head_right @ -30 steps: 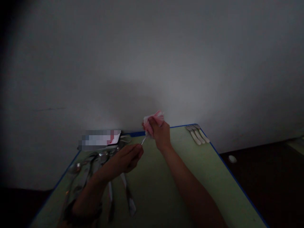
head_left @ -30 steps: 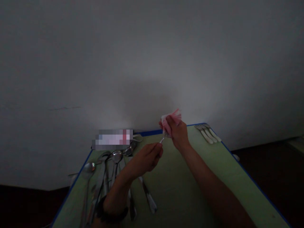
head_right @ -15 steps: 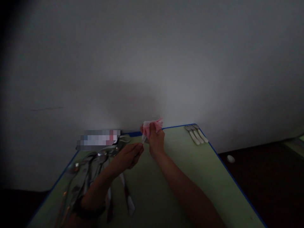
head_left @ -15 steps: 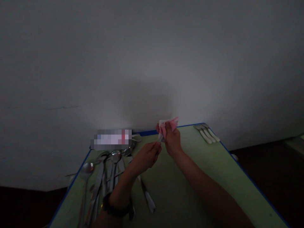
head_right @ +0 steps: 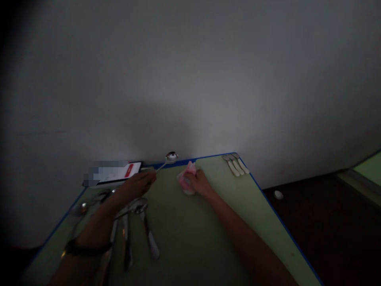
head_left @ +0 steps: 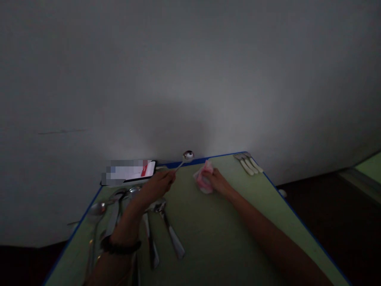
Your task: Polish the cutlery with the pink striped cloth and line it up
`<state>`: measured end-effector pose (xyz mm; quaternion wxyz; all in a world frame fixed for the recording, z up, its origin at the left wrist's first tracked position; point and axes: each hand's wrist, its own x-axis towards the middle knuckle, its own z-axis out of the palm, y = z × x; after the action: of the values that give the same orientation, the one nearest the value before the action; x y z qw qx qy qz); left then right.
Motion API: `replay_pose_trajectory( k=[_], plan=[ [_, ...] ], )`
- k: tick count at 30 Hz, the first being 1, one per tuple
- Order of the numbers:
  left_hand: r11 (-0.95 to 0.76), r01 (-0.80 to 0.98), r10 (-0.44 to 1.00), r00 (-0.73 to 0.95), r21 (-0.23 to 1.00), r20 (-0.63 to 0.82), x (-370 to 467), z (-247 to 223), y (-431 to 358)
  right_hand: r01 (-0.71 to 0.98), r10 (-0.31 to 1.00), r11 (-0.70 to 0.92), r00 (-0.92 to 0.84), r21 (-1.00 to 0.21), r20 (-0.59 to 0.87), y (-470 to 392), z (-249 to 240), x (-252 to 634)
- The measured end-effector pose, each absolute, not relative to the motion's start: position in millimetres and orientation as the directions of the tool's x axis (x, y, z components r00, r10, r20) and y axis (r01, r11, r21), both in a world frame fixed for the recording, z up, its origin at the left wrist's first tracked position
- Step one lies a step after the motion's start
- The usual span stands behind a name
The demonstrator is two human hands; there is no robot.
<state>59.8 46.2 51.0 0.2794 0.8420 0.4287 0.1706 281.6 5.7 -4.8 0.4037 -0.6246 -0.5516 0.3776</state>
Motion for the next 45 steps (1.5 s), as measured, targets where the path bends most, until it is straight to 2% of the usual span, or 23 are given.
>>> replay_pose_trajectory(
  k=[2,6,8,9,13,18,21,23,27,29,32,34,36,39,42,45],
  plan=[
    [-0.48,0.607,0.805,0.591,0.634,0.044,61,52,45,0.506,0.994,-0.018,0.098,-0.862,0.037,1,-2,289],
    [-0.455,0.572,0.792,0.61,0.682,0.016,81,54,26,0.659,0.921,0.02,0.28,-0.752,0.269,-11,13,302],
    [-0.453,0.549,0.779,0.627,0.703,0.012,96,54,12,0.689,0.892,0.101,0.256,-0.718,0.372,-20,21,308],
    [-0.455,0.53,0.765,0.644,0.715,0.009,103,55,6,0.669,0.902,0.152,0.207,-0.727,0.379,-24,23,310],
    [-0.502,0.506,0.71,0.704,0.701,0.0,128,53,-14,0.478,0.956,0.214,0.075,-0.852,0.282,-37,25,310],
    [-0.588,0.564,0.69,0.724,0.58,-0.004,149,42,-31,0.168,0.982,0.123,0.122,-0.978,0.144,-38,6,306],
    [-0.612,0.607,0.703,0.712,0.507,-0.003,155,35,-38,-0.131,0.991,0.001,0.136,-0.991,-0.017,-35,-8,310],
    [-0.617,0.643,0.723,0.691,0.455,0.004,157,34,-40,-0.24,0.986,-0.057,0.136,-0.969,-0.091,-35,-15,316],
    [-0.597,0.72,0.785,0.615,0.354,0.072,165,34,-37,-0.271,0.983,-0.125,0.098,-0.955,-0.156,-38,-18,335],
    [-0.612,0.737,0.79,0.589,0.285,0.171,174,33,-33,-0.268,0.983,-0.156,0.057,-0.951,-0.177,-40,-16,342],
    [-0.696,0.692,0.709,0.619,0.194,0.336,190,25,-27,-0.253,0.988,-0.131,0.048,-0.959,-0.148,-45,-15,348],
    [-0.747,0.642,0.653,0.661,0.172,0.37,199,15,-23,-0.22,0.989,-0.091,0.091,-0.971,-0.113,-46,-16,349],
    [-0.754,0.639,0.646,0.679,0.153,0.348,206,4,-22,-0.112,0.985,-0.057,0.154,-0.992,-0.074,-46,-18,352],
    [-0.734,0.669,0.669,0.682,0.118,0.294,209,-6,-24,0.256,0.96,0.02,0.265,-0.966,0.091,-45,-20,361],
    [-0.705,0.704,0.696,0.664,0.086,0.274,204,-5,-27,0.628,0.936,0.044,0.246,-0.777,0.252,-44,-18,372],
    [-0.655,0.755,0.733,0.624,0.034,0.269,196,3,-28,0.82,0.955,0.001,0.17,-0.573,0.244,-47,-13,378]
  ],
)
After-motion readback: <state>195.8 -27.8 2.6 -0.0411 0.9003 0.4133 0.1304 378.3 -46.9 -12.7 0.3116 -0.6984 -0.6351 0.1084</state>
